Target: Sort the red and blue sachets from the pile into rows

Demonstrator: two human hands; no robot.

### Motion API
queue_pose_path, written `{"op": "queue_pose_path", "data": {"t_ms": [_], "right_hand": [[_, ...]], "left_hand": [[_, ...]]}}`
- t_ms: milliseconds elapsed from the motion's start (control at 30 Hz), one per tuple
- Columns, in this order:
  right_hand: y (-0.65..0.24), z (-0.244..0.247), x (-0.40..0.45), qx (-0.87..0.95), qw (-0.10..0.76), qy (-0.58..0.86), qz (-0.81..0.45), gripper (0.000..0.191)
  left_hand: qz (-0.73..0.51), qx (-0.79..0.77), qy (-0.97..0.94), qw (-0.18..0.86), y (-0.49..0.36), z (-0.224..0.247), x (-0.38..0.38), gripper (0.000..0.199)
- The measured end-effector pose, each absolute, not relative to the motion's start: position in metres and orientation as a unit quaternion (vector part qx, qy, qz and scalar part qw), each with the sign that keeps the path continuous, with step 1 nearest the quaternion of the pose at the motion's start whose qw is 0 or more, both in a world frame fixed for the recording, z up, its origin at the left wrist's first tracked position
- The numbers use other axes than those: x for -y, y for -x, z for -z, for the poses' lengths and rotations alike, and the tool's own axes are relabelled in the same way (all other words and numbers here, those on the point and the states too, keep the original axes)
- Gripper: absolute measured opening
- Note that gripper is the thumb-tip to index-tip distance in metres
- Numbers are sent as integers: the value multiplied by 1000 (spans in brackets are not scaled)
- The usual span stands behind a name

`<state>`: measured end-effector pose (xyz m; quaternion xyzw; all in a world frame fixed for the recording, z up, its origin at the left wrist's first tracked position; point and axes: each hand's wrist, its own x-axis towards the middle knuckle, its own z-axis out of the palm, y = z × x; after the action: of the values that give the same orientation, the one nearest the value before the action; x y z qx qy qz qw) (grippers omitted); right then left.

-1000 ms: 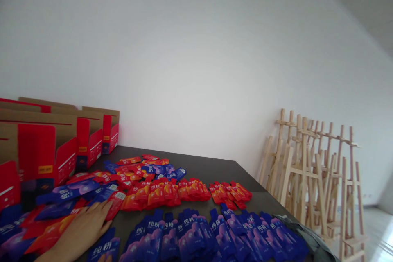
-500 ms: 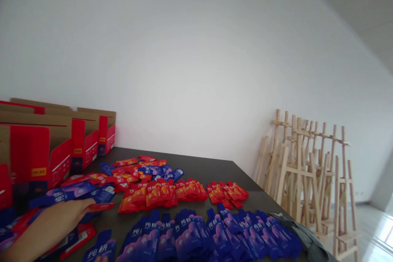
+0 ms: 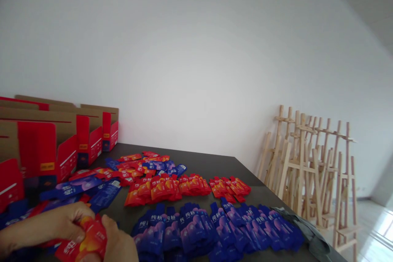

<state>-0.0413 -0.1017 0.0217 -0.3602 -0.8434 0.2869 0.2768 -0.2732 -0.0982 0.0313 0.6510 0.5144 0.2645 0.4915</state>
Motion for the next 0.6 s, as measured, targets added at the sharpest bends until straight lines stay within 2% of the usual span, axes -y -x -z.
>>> {"op": "queue_pose_path", "data": {"t_ms": [67,233,433,500,600], "right_hand": [[41,-24,101,840,292,353,-291,57],[30,-28,87,837,327,348,-266,48],[22,-35,84,807,354,352,-315,42],[20,-39,77,806,347,324,-352,37],[18,-49,49,807,340,309,-370,34]], "left_hand": [[-291,-484,-647,512,272,-28,90,36],[-392,-523,-599,463,256,-8,68,54],[-537,-551,-495,404,219,-12,65,47],[-544,-579,-486,365,218,-14,64,45],[-523,-646,-496,249,233,-12,62,46]]}}
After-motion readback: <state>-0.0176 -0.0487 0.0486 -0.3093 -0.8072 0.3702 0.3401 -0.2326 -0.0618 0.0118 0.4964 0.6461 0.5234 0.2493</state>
